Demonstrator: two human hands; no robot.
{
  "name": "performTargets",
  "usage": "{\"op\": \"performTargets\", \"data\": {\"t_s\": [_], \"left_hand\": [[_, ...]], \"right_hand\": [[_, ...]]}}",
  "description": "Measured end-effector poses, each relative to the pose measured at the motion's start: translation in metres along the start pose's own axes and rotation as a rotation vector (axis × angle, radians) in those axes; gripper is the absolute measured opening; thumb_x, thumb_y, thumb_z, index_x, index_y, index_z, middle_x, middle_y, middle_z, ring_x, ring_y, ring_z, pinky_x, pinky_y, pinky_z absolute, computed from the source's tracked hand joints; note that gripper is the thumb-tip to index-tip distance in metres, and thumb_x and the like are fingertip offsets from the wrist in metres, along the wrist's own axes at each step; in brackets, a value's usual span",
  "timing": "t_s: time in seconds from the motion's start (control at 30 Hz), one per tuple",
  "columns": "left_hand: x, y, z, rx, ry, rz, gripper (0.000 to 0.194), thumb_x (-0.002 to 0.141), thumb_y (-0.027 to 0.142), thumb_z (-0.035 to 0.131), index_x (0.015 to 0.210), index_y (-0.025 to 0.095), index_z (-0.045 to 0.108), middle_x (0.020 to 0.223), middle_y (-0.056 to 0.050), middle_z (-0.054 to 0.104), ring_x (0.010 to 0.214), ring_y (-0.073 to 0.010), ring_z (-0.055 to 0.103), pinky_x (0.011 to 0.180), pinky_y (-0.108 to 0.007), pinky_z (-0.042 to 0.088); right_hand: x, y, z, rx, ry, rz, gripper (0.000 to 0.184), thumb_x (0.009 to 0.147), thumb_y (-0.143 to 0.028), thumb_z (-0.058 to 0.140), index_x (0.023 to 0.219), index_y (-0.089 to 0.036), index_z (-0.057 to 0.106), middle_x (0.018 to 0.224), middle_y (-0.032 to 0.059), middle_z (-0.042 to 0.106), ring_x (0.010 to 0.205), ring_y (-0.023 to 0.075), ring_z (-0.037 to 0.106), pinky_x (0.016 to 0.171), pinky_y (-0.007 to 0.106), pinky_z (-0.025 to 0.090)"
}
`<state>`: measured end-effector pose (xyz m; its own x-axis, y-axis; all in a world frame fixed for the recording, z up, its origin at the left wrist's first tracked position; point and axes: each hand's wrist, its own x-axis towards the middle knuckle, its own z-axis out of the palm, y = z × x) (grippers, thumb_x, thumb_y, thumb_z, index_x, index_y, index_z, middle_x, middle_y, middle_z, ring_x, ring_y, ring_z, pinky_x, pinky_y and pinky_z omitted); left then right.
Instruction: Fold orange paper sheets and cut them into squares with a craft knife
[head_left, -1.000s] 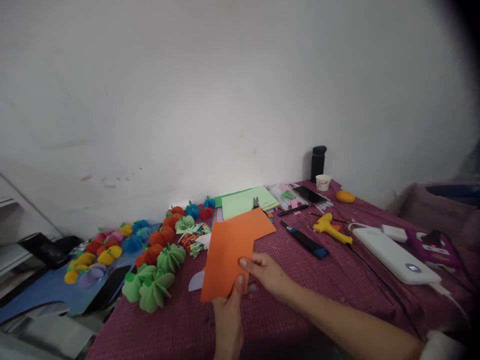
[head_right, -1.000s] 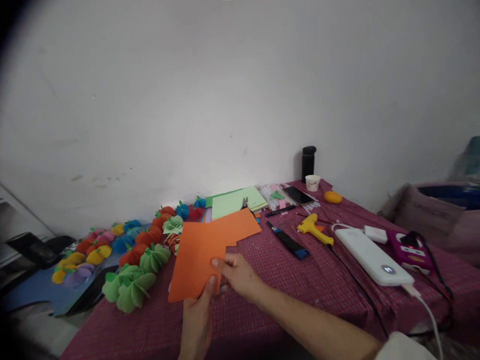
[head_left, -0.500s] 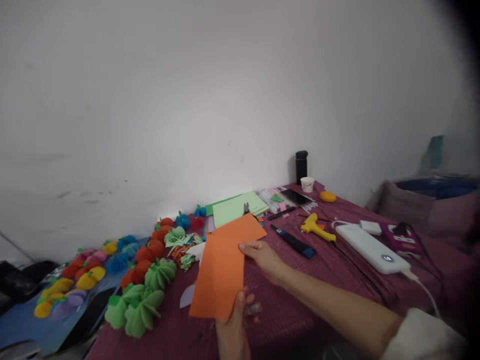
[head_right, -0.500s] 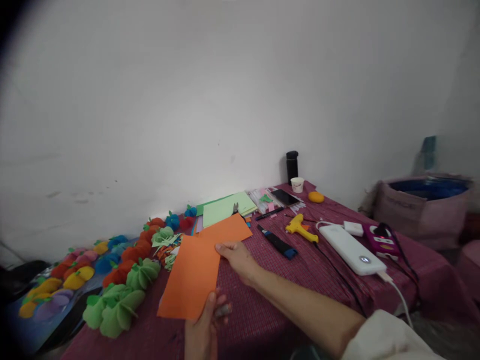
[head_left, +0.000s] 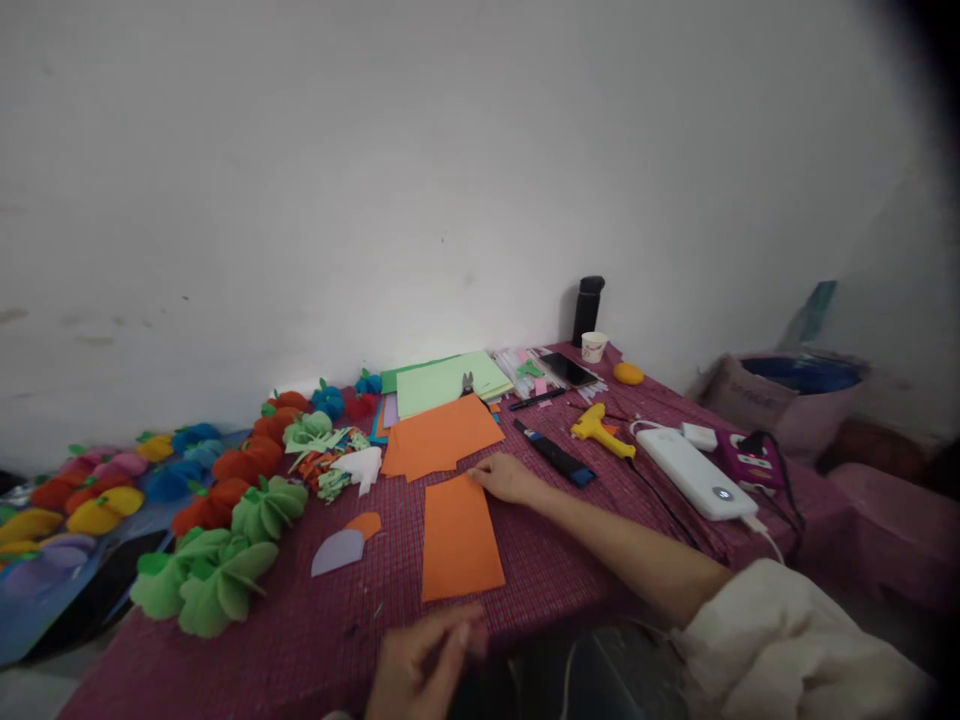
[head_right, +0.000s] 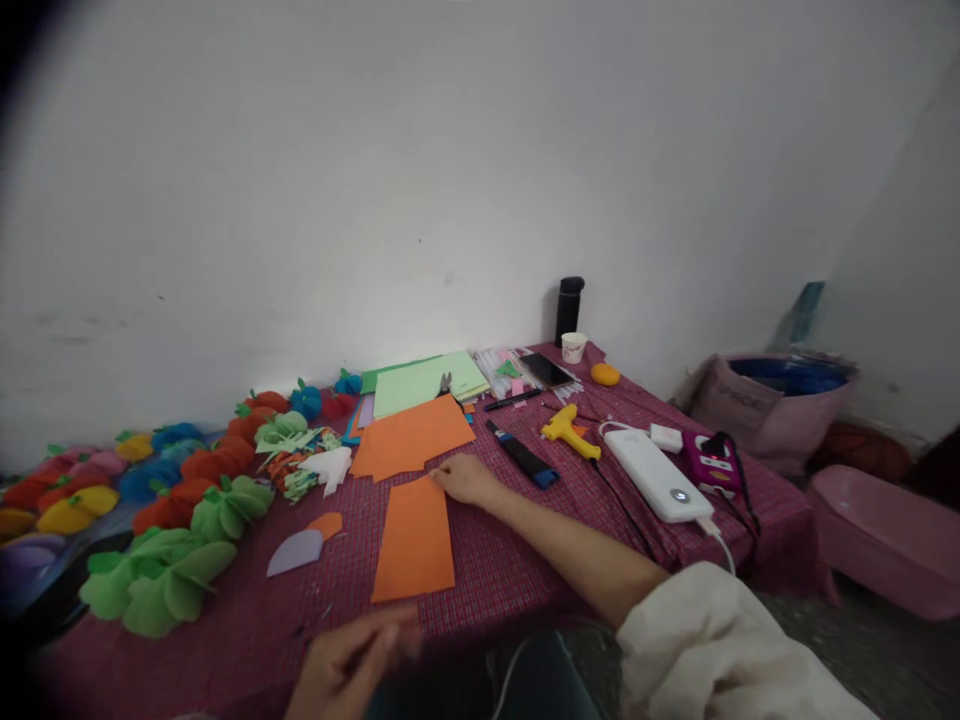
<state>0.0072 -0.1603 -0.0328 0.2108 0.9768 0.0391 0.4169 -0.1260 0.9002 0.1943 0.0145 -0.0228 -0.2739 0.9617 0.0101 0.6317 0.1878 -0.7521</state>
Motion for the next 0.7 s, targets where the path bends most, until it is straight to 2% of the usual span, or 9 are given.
{"op": "performTargets", "data": {"t_s": [0.07, 0.17, 0.23, 0.33, 0.4, 0.47, 0.57, 0.63, 0.7], "left_hand": [[0.019, 0.003, -0.025, 0.257, 0.014, 0.217, 0.035, 0.085, 0.043, 0.046, 0.107, 0.024, 0.064, 0.108, -0.007, 0.066, 0.101, -0.0216, 0.060, 0.092, -0.036, 0.046], [0.048, 0.004, -0.047, 0.551, -0.110, 0.403, 0.046, 0.086, 0.035, 0.046, 0.131, 0.024, 0.043, 0.133, -0.007, 0.048, 0.124, -0.0216, 0.042, 0.103, -0.041, 0.034], [0.063, 0.002, -0.050, 0.663, -0.259, 0.486, 0.054, 0.084, 0.041, 0.049, 0.134, 0.024, 0.037, 0.139, -0.008, 0.039, 0.130, -0.0236, 0.031, 0.106, -0.045, 0.026], [0.080, -0.002, -0.042, 0.755, -0.446, 0.538, 0.061, 0.081, 0.051, 0.050, 0.135, 0.024, 0.036, 0.143, -0.009, 0.032, 0.134, -0.0269, 0.022, 0.108, -0.049, 0.018], [0.087, -0.006, -0.037, 0.777, -0.510, 0.532, 0.063, 0.081, 0.055, 0.049, 0.134, 0.023, 0.037, 0.143, -0.009, 0.033, 0.135, -0.0270, 0.020, 0.108, -0.049, 0.017], [0.090, -0.010, -0.033, 0.781, -0.522, 0.515, 0.064, 0.081, 0.056, 0.046, 0.135, 0.023, 0.036, 0.142, -0.009, 0.034, 0.135, -0.0257, 0.020, 0.108, -0.046, 0.018], [0.088, -0.011, -0.030, 0.803, -0.483, 0.494, 0.060, 0.084, 0.055, 0.041, 0.134, 0.022, 0.037, 0.142, -0.008, 0.035, 0.134, -0.0240, 0.021, 0.108, -0.044, 0.018], [0.084, -0.008, -0.026, 0.831, -0.463, 0.511, 0.060, 0.085, 0.056, 0.039, 0.134, 0.022, 0.038, 0.142, -0.009, 0.034, 0.135, -0.0245, 0.020, 0.109, -0.045, 0.015], [0.080, -0.002, -0.021, 0.846, -0.489, 0.555, 0.065, 0.083, 0.058, 0.039, 0.136, 0.021, 0.034, 0.144, -0.010, 0.031, 0.136, -0.0251, 0.017, 0.109, -0.046, 0.012]], "right_hand": [[-0.003, 0.001, -0.017, -0.091, 0.006, 0.001, 0.037, 0.079, -0.048, 0.049, 0.072, -0.017, 0.067, 0.069, 0.0045, 0.064, 0.069, 0.0188, 0.056, 0.060, 0.026, 0.034], [-0.010, 0.012, -0.048, -0.506, 0.236, -0.109, 0.042, 0.084, -0.049, 0.041, 0.105, -0.019, 0.063, 0.102, 0.0105, 0.065, 0.094, 0.0234, 0.056, 0.079, 0.031, 0.037], [-0.017, 0.032, -0.064, -0.669, 0.366, -0.075, 0.046, 0.084, -0.046, 0.044, 0.118, -0.016, 0.055, 0.116, 0.0133, 0.059, 0.108, 0.0272, 0.049, 0.089, 0.037, 0.035], [-0.029, 0.066, -0.074, -0.758, 0.334, 0.064, 0.052, 0.081, -0.045, 0.049, 0.121, -0.012, 0.051, 0.116, 0.0157, 0.058, 0.106, 0.0300, 0.050, 0.090, 0.042, 0.036], [-0.035, 0.078, -0.072, -0.759, 0.316, 0.130, 0.052, 0.081, -0.045, 0.050, 0.121, -0.012, 0.050, 0.113, 0.0158, 0.059, 0.103, 0.0305, 0.052, 0.087, 0.043, 0.039], [-0.039, 0.075, -0.067, -0.758, 0.389, 0.127, 0.056, 0.079, -0.047, 0.052, 0.123, -0.013, 0.049, 0.117, 0.0167, 0.057, 0.106, 0.0330, 0.050, 0.086, 0.047, 0.039], [-0.040, 0.048, -0.054, -0.703, 0.433, -0.092, 0.051, 0.081, -0.045, 0.051, 0.121, -0.013, 0.051, 0.124, 0.0158, 0.053, 0.114, 0.0314, 0.045, 0.093, 0.048, 0.035], [-0.042, 0.025, -0.040, -0.595, 0.255, -0.320, 0.036, 0.089, -0.033, 0.040, 0.114, -0.013, 0.058, 0.119, 0.0117, 0.058, 0.113, 0.0225, 0.048, 0.099, 0.039, 0.034], [-0.046, 0.009, -0.024, -0.516, 0.092, -0.476, 0.036, 0.091, -0.026, 0.035, 0.116, -0.013, 0.057, 0.121, 0.0102, 0.058, 0.118, 0.0200, 0.045, 0.102, 0.036, 0.031]]}}
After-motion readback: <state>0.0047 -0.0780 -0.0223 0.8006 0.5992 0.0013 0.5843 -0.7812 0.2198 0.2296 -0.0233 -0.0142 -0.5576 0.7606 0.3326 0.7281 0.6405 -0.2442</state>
